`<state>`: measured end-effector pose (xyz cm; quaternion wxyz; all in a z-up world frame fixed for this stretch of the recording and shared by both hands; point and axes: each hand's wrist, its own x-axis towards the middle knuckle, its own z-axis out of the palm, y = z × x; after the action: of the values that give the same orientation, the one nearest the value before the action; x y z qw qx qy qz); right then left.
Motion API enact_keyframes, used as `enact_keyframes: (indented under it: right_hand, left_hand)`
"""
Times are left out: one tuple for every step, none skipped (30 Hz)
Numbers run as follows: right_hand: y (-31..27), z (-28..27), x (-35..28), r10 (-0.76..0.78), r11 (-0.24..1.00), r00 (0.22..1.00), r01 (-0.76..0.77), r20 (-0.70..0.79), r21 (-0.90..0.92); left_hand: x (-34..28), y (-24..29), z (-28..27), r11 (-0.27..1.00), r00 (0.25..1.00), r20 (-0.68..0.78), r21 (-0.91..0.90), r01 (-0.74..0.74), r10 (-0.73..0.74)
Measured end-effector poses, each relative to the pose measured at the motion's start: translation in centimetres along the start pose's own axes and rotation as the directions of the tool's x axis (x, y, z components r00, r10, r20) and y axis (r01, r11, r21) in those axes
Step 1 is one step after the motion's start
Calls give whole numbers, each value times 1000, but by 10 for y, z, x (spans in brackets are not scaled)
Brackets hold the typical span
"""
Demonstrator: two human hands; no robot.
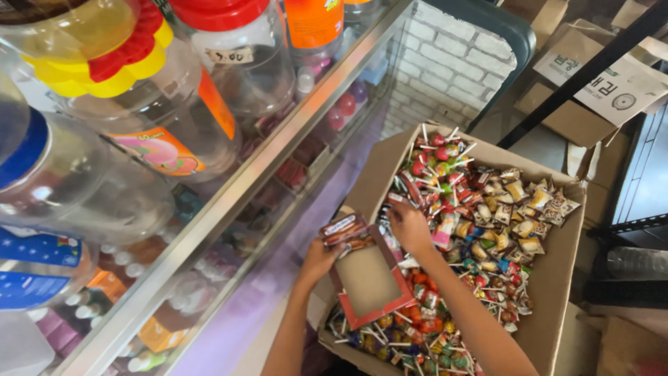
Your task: Restocking and organizing various candies and chocolates from a bulk box into display boxes on a grocery shelf.
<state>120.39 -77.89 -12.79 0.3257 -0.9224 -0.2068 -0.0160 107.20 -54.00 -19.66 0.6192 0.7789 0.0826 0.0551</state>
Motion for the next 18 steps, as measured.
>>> enact_keyframes:
  right_hand:
    - [11,6,2,4,1000,1000,-4,0,-1]
    - [22,12,4,-65,979,996,75,58,-192]
    - [33,18,6,-120,915,984,160,129,-369]
    - [45,31,3,-120,915,985,159,127,-371]
    - [57,44,0,-149,839,983,182,106,-513]
    - [68,57,-2,-183,742,979,198,90,-641]
    - [62,52,-1,-185,741,979,198,89,-642]
    - [55,48,-3,-245,733,968,222,55,-643]
    - [48,45,-4,-304,724,952,245,20,-645]
    - [46,40,-4,-306,725,952,247,21,-643]
    - [44,36,-3,-239,765,969,225,58,-604]
    - [42,31,-3,-172,801,980,195,96,-566]
    - [39,26,-5,-172,803,981,195,95,-564]
    - [38,20,-6,-195,862,979,198,55,-467]
    - [36,14,-7,-215,908,977,204,12,-365]
    - [46,17,-9,-213,908,977,202,12,-366]
    - [56,20,-10,-204,954,977,185,-59,-236]
    - [65,24,-9,-187,979,974,175,-130,-100]
  left_hand:
    - [0,-2,1,1000,1000,4,-1,2,-2]
    - [0,-3,1,1000,1000,-4,3,9,-9]
    - [0,-4,2,1000,1000,-12,8,16,-16]
    - [0,-2,2,1000,1000,-11,8,14,-14]
    - [0,0,3,999,999,-10,23,32,-32]
    - [0,2,2,998,999,-13,39,50,-50]
    - [3,2,3,998,999,-15,39,48,-48]
    - [2,1,3,998,999,-18,48,45,-44]
    - [2,0,3,998,999,-20,57,41,-40]
    - [1,-1,3,997,999,-23,59,43,-42]
    - [1,-2,3,998,999,-31,59,33,-31]
    - [2,-3,3,998,999,-36,59,21,-19]
    - [1,-3,1,998,999,-36,62,22,-19]
    - [2,-3,2,999,999,-39,39,20,-19]
    - [3,-4,3,1000,999,-43,16,19,-19]
    - [1,-2,4,1000,999,-41,15,20,-19]
    - [-1,0,4,999,999,-36,10,38,-37]
    - [0,3,4,999,998,-32,6,53,-52]
